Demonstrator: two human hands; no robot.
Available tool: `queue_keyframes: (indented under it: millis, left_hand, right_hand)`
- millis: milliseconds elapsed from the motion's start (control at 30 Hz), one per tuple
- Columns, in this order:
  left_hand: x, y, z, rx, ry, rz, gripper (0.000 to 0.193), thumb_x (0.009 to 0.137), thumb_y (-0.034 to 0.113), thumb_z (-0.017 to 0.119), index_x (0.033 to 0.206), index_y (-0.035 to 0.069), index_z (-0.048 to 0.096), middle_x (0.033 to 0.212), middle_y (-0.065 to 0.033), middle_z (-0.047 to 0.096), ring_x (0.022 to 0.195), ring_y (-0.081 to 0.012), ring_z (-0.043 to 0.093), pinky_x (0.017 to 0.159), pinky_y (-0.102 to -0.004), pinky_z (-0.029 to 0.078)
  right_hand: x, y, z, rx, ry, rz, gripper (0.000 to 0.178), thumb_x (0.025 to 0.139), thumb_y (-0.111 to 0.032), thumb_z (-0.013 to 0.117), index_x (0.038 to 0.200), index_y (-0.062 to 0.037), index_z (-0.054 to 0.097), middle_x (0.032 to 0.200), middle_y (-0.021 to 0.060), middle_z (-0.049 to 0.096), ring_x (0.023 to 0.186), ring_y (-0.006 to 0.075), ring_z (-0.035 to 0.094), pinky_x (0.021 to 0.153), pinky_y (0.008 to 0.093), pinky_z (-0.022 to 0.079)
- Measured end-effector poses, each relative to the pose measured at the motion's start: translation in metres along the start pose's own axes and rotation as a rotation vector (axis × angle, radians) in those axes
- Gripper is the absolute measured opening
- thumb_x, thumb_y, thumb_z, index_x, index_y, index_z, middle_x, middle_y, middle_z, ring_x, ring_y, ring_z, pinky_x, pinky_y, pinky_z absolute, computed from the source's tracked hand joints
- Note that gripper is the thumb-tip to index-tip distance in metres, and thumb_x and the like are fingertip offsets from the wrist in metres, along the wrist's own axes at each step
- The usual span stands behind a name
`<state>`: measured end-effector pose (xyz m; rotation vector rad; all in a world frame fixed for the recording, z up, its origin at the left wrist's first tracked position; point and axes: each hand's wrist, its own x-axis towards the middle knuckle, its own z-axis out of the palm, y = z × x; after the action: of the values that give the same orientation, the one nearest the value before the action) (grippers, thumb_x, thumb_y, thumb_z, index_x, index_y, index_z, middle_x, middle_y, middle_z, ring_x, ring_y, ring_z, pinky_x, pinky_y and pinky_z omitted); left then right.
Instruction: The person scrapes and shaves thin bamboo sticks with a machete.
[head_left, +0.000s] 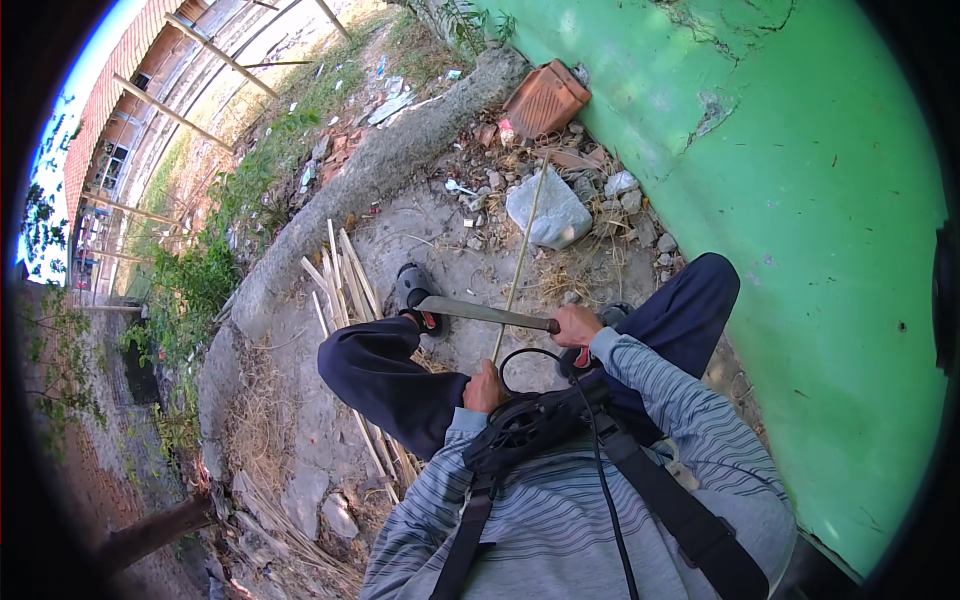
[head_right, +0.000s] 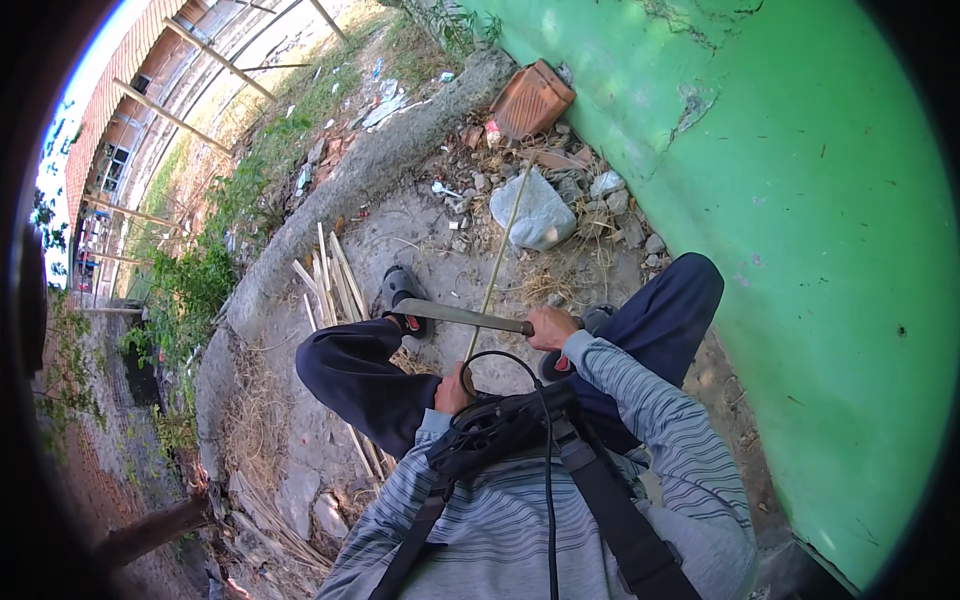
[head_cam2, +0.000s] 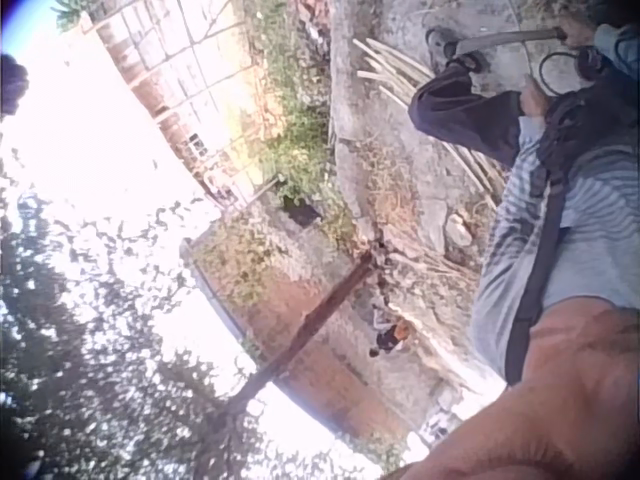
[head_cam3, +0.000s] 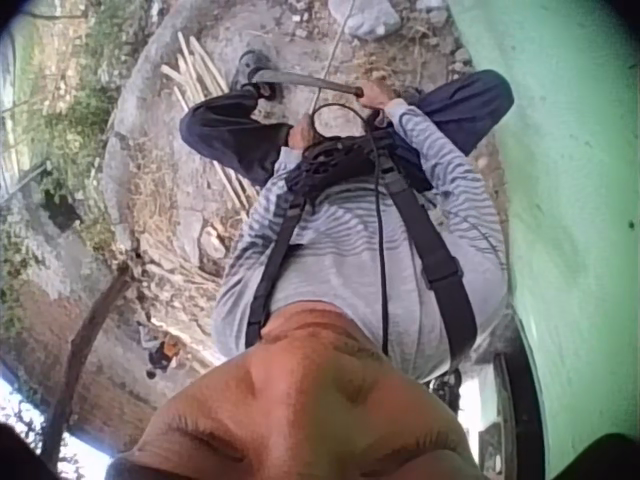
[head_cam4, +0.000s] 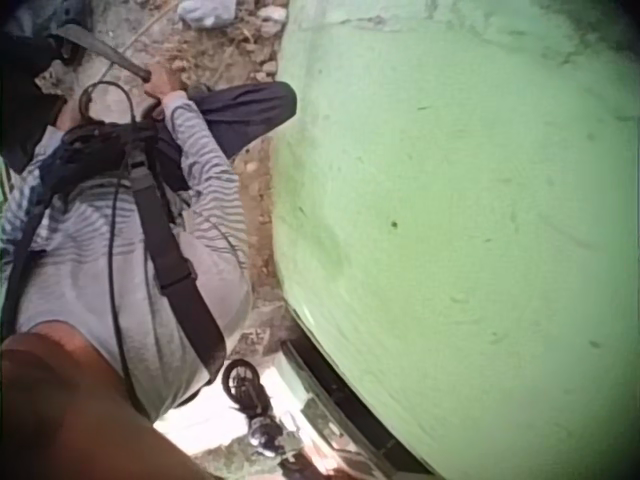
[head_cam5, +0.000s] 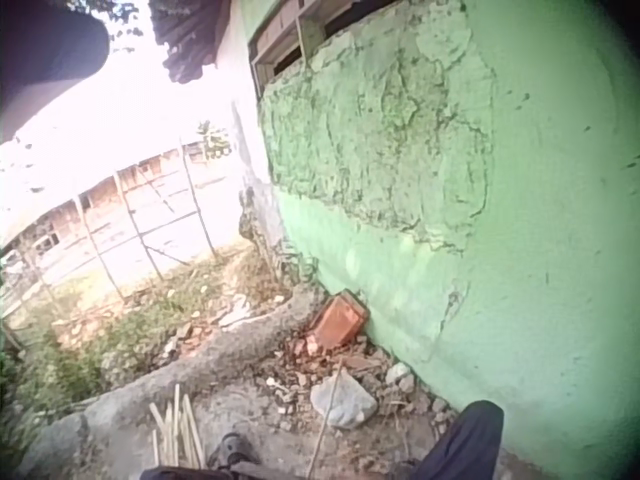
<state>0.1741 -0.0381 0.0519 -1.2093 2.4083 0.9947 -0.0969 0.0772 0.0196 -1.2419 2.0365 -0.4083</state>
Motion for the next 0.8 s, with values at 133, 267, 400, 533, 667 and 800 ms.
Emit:
queue_keyframes:
  millis: [133, 267, 400, 533, 667, 800]
  left_hand:
    - [-0.006, 0.012, -0.011, 0.061, -0.011, 0.007, 0.026, 0.096, 0.023, 0.059, 0.112, 0.006, 0.048, 0.096, -0.0370, 0.070, 0.091, -0.0599, 0.067, 0.078, -0.0680, 0.052]
    - [0.000, 0.010, -0.010, 0.118, -0.031, 0.018, 0.035, 0.090, 0.021, 0.066, 0.114, 0.006, 0.046, 0.095, -0.0360, 0.071, 0.090, -0.0591, 0.068, 0.077, -0.0668, 0.053]
    - [-0.002, 0.004, -0.005, 0.111, 0.004, 0.024, 0.049, 0.084, 0.022, 0.073, 0.118, 0.005, 0.042, 0.094, -0.0347, 0.071, 0.089, -0.0573, 0.069, 0.076, -0.0658, 0.054]
    - [-0.003, 0.008, -0.005, 0.153, -0.027, 0.030, 0.054, 0.083, 0.022, 0.074, 0.121, 0.004, 0.040, 0.093, -0.0345, 0.071, 0.088, -0.0559, 0.070, 0.076, -0.0655, 0.055]
    - [0.001, 0.000, 0.000, 0.153, -0.015, 0.059, 0.057, 0.084, 0.022, 0.075, 0.125, 0.003, 0.040, 0.093, -0.0347, 0.071, 0.088, -0.0557, 0.070, 0.076, -0.0653, 0.055]
    - [0.002, 0.000, -0.001, 0.155, -0.012, 0.045, 0.056, 0.086, 0.021, 0.072, 0.128, 0.002, 0.040, 0.092, -0.0344, 0.072, 0.087, -0.0553, 0.071, 0.075, -0.0646, 0.056]
  right_hand:
    - [0.018, 0.011, -0.011, 0.107, 0.057, 0.215, 0.023, 0.075, -0.024, 0.064, 0.088, -0.0075, 0.074, 0.090, 0.0243, 0.074, 0.089, 0.0450, 0.073, 0.082, 0.0552, 0.058]
    - [0.029, 0.012, -0.014, 0.055, 0.040, 0.198, 0.024, 0.076, -0.025, 0.064, 0.090, -0.0066, 0.074, 0.093, 0.0242, 0.075, 0.091, 0.0450, 0.073, 0.083, 0.0561, 0.057]
    - [0.008, -0.003, -0.004, 0.003, 0.016, 0.066, 0.024, 0.075, -0.026, 0.066, 0.090, -0.0083, 0.075, 0.093, 0.0226, 0.075, 0.088, 0.0454, 0.073, 0.082, 0.0562, 0.058]
    - [0.021, 0.018, 0.002, -0.025, 0.050, 0.073, 0.024, 0.076, -0.027, 0.066, 0.085, -0.0066, 0.074, 0.082, 0.0237, 0.073, 0.083, 0.0453, 0.073, 0.077, 0.0550, 0.058]
    - [0.050, 0.033, -0.012, 0.017, 0.077, 0.291, 0.024, 0.078, -0.026, 0.066, 0.093, -0.0101, 0.077, 0.091, 0.0235, 0.075, 0.091, 0.0437, 0.074, 0.082, 0.0536, 0.059]
    - [0.048, 0.022, -0.002, 0.028, 0.164, 0.116, 0.023, 0.074, -0.027, 0.068, 0.085, -0.0073, 0.073, 0.084, 0.0239, 0.073, 0.082, 0.0456, 0.071, 0.078, 0.0549, 0.057]
